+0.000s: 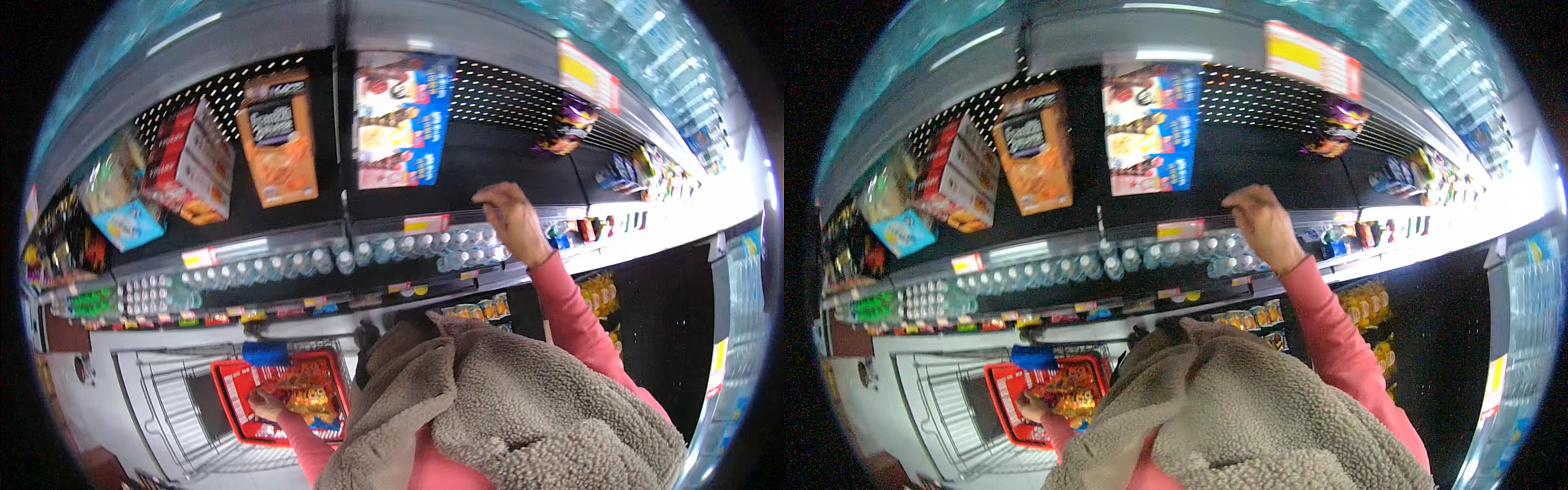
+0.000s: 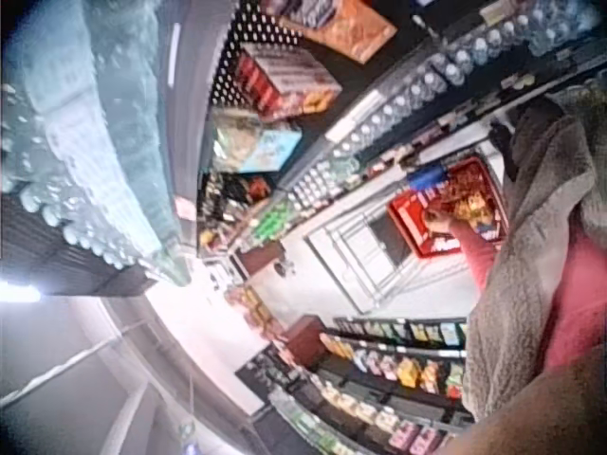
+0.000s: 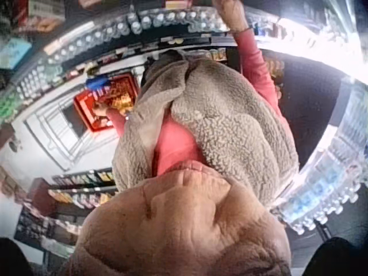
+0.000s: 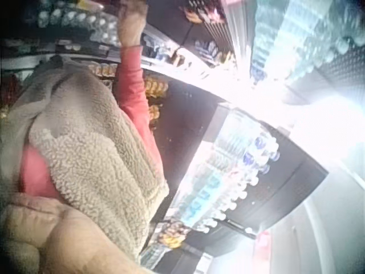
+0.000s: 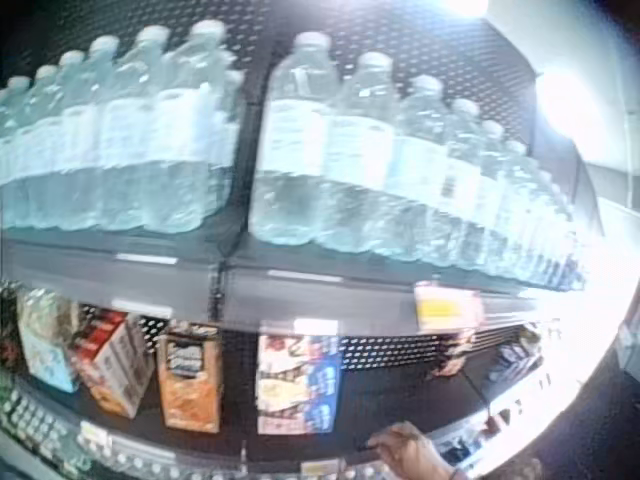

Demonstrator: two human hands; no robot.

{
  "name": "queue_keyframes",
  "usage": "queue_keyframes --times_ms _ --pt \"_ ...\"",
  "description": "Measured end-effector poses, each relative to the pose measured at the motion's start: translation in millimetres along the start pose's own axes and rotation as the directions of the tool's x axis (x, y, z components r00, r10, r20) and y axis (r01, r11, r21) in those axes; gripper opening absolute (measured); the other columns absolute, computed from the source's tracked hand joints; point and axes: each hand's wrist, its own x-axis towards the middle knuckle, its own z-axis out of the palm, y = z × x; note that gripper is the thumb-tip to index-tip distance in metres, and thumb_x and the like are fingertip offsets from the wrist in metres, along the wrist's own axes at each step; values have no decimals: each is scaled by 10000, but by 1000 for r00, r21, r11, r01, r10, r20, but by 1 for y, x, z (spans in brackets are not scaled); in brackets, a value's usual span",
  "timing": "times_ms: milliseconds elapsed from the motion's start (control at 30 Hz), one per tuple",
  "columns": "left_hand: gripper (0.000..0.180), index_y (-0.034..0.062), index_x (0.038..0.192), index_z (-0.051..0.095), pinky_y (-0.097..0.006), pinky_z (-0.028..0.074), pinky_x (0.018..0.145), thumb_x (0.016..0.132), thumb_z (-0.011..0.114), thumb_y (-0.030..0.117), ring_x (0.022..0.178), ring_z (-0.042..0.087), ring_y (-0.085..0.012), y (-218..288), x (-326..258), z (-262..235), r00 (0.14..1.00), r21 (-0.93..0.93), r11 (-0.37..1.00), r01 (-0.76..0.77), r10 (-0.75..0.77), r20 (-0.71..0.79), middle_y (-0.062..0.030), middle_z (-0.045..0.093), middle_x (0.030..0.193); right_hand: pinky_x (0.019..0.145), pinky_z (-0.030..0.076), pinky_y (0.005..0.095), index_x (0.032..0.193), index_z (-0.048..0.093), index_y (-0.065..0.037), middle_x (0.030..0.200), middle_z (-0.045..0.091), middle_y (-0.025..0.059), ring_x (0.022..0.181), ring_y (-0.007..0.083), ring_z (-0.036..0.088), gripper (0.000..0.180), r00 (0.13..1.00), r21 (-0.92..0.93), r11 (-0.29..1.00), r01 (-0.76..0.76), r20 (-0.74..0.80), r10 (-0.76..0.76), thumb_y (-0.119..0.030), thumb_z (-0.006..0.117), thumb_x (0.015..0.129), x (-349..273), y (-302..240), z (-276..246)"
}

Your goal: The person removes packaged snacks and a blue cloth from a red shopping basket, wipes the shelf surface, and restocks items including chips and crackers onto the shelf. The person then picks up additional snack bags from the shelf and places them into the basket.

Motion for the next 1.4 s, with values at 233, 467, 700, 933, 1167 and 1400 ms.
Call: queue_keyframes --times_ms 233,467,700,933,1167,1400 --pt "244 -62 1159 697 -419 531 946 1027 668 141 1008 692 -306 81 -8 9 979 -129 971 -202 205 7 -182 737 1123 994 515 467 1238 668 -34 1181 701 203 1097 410 646 376 935 -243 955 -169 -345 77 14 628 867 42 152 -88" --pt "214 -26 1147 704 -410 538 895 1025 670 146 1003 683 -276 129 -23 -1 943 -164 935 -314 327 57 -159 725 1092 919 520 558 1208 660 -17 1240 669 283 1115 472 639 320 929 -539 759 -364 -263 259 -213 616 959 84 325 -135" --pt "196 -31 1140 702 -392 551 852 1019 659 116 993 673 -256 150 -40 -19 946 -304 914 -268 310 97 -146 707 1090 908 516 552 1188 686 -29 1181 698 274 1086 471 659 315 941 -606 729 -317 -105 321 -269 583 1012 99 376 -136" --pt "194 -39 1176 698 -360 556 843 1028 627 64 1009 667 -204 170 -49 -29 942 -301 920 -249 302 144 -131 721 1094 902 516 542 1203 683 -29 1159 707 266 1067 466 669 310 950 -496 813 -306 -215 226 -263 600 1017 73 375 -149" --pt "128 -29 1111 677 -332 524 907 1030 592 22 997 651 -173 218 -54 -20 889 -406 852 -330 426 170 -102 725 1070 897 516 532 1217 680 -28 1137 717 259 1047 462 679 307 920 -358 897 -259 -373 117 -257 617 1022 50 313 -164" --pt "210 15 1204 706 -310 529 917 1002 683 69 1011 661 -142 350 -99 -57 812 -656 706 -267 532 242 -77 733 1148 880 558 330 1213 674 4 1096 744 118 991 181 696 225 946 -27 983 -181 -278 166 -107 686 1018 36 99 -175"
